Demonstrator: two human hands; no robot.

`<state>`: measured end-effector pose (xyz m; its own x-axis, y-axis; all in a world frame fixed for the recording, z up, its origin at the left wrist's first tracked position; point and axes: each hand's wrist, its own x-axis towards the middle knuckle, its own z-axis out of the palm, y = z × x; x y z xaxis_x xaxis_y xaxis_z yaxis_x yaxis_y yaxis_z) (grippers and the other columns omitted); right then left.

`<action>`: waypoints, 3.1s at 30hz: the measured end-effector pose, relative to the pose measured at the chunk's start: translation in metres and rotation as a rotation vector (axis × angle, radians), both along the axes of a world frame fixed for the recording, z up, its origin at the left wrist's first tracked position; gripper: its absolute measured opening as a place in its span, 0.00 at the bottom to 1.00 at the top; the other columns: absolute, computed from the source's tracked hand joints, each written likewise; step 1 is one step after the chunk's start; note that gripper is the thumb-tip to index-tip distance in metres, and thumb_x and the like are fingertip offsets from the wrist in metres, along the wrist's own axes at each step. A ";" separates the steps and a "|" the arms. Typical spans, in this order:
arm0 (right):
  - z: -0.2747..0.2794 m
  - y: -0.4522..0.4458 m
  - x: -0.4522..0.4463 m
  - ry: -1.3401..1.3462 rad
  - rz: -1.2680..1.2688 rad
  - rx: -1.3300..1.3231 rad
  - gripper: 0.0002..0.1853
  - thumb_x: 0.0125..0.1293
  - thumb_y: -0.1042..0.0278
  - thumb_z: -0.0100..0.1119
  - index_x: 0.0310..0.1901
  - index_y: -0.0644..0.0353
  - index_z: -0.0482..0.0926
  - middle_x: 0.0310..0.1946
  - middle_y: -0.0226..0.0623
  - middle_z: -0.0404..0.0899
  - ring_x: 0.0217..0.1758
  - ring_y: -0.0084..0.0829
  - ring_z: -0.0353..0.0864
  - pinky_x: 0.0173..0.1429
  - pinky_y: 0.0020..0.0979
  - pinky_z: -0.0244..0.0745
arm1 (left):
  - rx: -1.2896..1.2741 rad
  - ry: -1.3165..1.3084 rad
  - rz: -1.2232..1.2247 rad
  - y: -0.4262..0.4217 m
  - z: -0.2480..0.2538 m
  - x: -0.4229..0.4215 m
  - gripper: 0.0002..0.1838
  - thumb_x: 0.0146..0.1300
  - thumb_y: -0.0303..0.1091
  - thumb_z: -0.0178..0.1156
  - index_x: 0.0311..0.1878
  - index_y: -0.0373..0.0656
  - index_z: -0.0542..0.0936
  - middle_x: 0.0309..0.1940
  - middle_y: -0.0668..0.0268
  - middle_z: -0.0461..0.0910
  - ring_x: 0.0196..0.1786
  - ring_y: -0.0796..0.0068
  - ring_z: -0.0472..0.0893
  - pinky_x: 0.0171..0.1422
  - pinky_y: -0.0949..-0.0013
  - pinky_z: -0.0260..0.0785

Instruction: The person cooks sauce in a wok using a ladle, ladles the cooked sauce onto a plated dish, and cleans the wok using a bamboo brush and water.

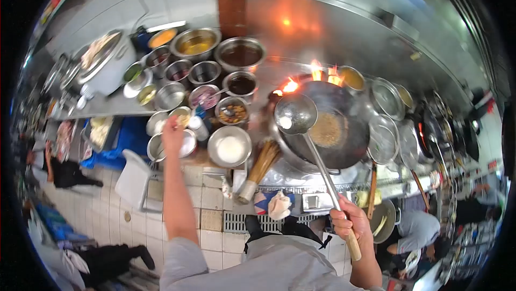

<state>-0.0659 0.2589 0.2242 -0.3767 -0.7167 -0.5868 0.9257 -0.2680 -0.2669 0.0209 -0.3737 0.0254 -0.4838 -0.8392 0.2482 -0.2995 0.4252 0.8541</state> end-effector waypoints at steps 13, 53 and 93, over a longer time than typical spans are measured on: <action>-0.062 -0.004 -0.083 0.662 -0.097 0.933 0.30 0.78 0.67 0.56 0.79 0.53 0.62 0.22 0.26 0.69 0.15 0.19 0.64 0.18 0.30 0.64 | 0.849 -0.365 -0.704 -0.049 0.043 -0.086 0.34 0.54 0.15 0.67 0.66 0.49 0.78 0.44 0.71 0.82 0.40 0.77 0.82 0.43 0.71 0.75; -0.144 0.061 -0.132 1.489 0.166 1.220 0.33 0.73 0.61 0.58 0.77 0.59 0.66 0.29 0.46 0.81 0.28 0.30 0.80 0.39 0.38 0.78 | 0.084 -0.282 -0.574 0.264 0.206 -0.068 0.22 0.67 0.47 0.69 0.54 0.40 0.81 0.39 0.65 0.82 0.38 0.75 0.80 0.45 0.66 0.74; -0.081 0.105 -0.133 0.960 0.257 0.949 0.32 0.75 0.64 0.58 0.78 0.59 0.64 0.23 0.33 0.78 0.18 0.23 0.72 0.24 0.34 0.71 | -0.223 -0.307 -0.579 0.346 0.220 -0.181 0.32 0.55 0.59 0.77 0.47 0.40 0.80 0.37 0.52 0.87 0.42 0.56 0.88 0.49 0.59 0.78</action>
<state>-0.1991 0.3640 0.1433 -0.8281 -0.3006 -0.4732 0.2709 0.5243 -0.8073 -0.1600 -0.0277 0.2450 -0.9144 -0.3695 0.1655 -0.1853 0.7453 0.6404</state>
